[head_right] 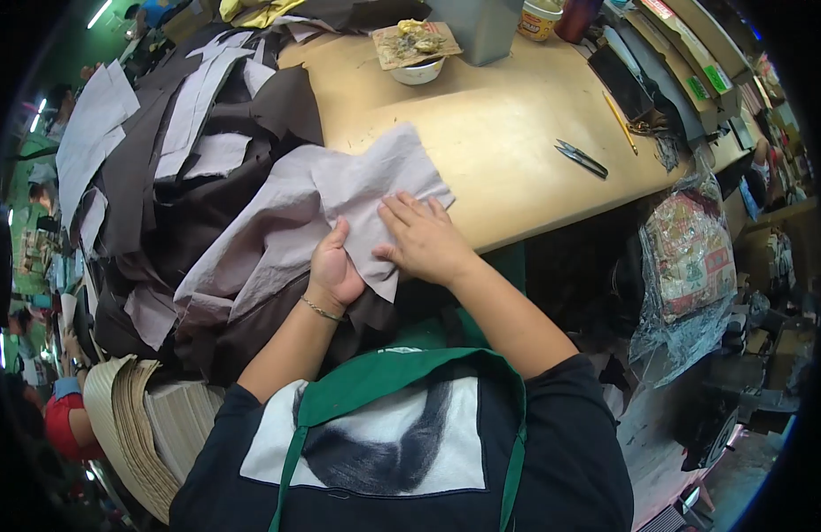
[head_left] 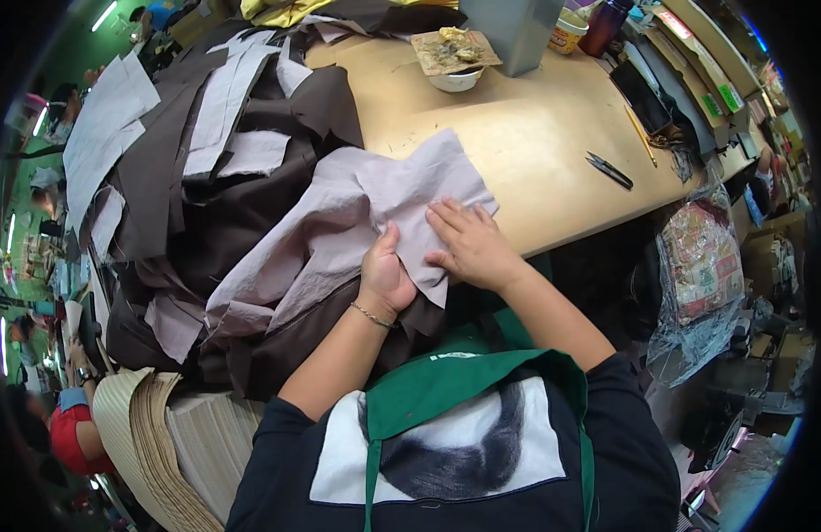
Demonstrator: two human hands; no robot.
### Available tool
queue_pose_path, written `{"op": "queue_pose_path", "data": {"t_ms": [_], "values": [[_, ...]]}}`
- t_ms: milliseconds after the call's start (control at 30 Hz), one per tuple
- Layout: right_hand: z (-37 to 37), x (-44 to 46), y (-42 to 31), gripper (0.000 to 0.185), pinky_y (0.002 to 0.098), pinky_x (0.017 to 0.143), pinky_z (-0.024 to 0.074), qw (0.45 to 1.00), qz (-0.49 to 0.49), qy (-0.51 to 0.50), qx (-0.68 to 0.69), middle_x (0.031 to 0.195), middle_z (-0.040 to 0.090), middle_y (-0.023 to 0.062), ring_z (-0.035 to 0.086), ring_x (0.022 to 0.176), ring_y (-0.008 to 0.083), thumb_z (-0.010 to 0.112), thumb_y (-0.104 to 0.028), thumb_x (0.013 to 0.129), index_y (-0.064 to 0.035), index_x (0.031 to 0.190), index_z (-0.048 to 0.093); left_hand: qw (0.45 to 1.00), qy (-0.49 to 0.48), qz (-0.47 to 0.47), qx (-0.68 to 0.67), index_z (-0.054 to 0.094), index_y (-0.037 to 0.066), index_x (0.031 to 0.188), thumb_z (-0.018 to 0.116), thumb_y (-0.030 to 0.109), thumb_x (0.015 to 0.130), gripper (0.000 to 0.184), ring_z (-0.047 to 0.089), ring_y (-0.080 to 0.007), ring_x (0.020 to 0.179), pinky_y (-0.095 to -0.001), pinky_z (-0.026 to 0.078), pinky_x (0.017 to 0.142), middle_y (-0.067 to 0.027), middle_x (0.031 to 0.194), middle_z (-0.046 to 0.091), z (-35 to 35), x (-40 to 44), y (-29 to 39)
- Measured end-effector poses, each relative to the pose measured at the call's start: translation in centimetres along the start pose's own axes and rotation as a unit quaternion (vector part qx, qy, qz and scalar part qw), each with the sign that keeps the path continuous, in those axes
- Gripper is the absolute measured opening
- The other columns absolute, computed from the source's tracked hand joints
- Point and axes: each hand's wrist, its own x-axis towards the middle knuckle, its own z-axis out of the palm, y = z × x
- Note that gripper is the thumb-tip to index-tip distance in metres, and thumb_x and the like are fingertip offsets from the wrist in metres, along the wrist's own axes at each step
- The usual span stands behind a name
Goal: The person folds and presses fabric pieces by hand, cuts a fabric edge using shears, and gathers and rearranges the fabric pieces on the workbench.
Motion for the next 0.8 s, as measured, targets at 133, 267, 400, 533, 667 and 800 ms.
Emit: {"op": "queue_pose_path", "data": {"t_ms": [133,267,400,533,667,800], "values": [[-3.2,3.1,-0.4,0.074,0.0648,0.105,0.0215,0.972,0.119,-0.201,0.039,0.147,0.036,0.0129,0.028,0.139,0.0321,0.04,-0.064,0.089,-0.0086,0.137,0.044,0.999,0.032,-0.004,-0.01,0.035,0.001,0.139,0.033,0.036,0.101,0.051,0.046,-0.0323,0.126,-0.049,0.036,0.106,-0.0159,0.139,0.044,-0.5,0.3,-0.2],[-0.7,6.9,1.3,0.074,0.0697,0.105,0.0138,0.979,0.129,-0.154,0.024,0.151,0.029,0.0129,0.018,0.142,0.0366,0.034,-0.07,0.088,-0.0159,0.136,0.049,0.998,0.049,0.045,0.012,0.041,0.002,0.135,0.032,0.033,0.102,0.047,0.052,-0.0294,0.12,-0.0454,0.039,0.104,-0.0143,0.134,0.05,-1.7,1.5,-0.6],[-0.8,9.9,1.1,0.055,0.0696,0.103,0.0173,0.974,0.19,-0.123,-0.032,0.149,0.033,0.0106,0.02,0.14,0.0378,0.041,-0.059,0.092,-0.0224,0.131,0.054,0.996,0.042,0.06,0.049,0.039,0.003,0.137,0.032,0.033,0.102,0.047,0.051,-0.025,0.122,-0.0405,0.038,0.105,-0.0129,0.135,0.05,-0.2,0.5,-0.5],[1.4,6.9,4.6,0.047,0.0511,0.09,0.0421,0.971,0.171,0.106,0.127,0.125,0.053,0.016,0.052,0.109,0.0344,0.059,-0.038,0.089,-0.0123,0.128,0.053,0.924,-0.118,0.139,0.337,0.046,0.0,0.132,0.039,0.035,0.101,0.047,0.043,-0.0278,0.129,-0.0339,0.033,0.107,-0.0157,0.137,0.047,-0.8,-0.3,-1.4],[-4.9,3.2,-0.5,0.055,0.0366,0.075,0.0498,0.921,0.3,0.042,0.245,0.099,0.064,0.0137,0.062,0.087,0.026,0.067,-0.022,0.084,-0.0046,0.132,0.044,0.584,-0.254,0.091,0.766,0.054,0.001,0.122,0.056,0.035,0.092,0.046,0.046,-0.0373,0.123,-0.0414,0.04,0.101,-0.0249,0.133,0.046,3.9,-2.8,0.4],[-5.1,0.2,2.7,0.056,0.0279,0.068,0.0487,0.903,0.322,0.028,0.282,0.08,0.059,0.0045,0.057,0.077,0.0138,0.065,-0.004,0.084,-0.0058,0.135,0.042,0.574,-0.288,0.097,0.761,0.058,0.002,0.114,0.064,0.034,0.084,0.044,0.051,-0.0394,0.116,-0.0468,0.047,0.093,-0.0223,0.133,0.045,0.5,-1.6,-4.1]]}}
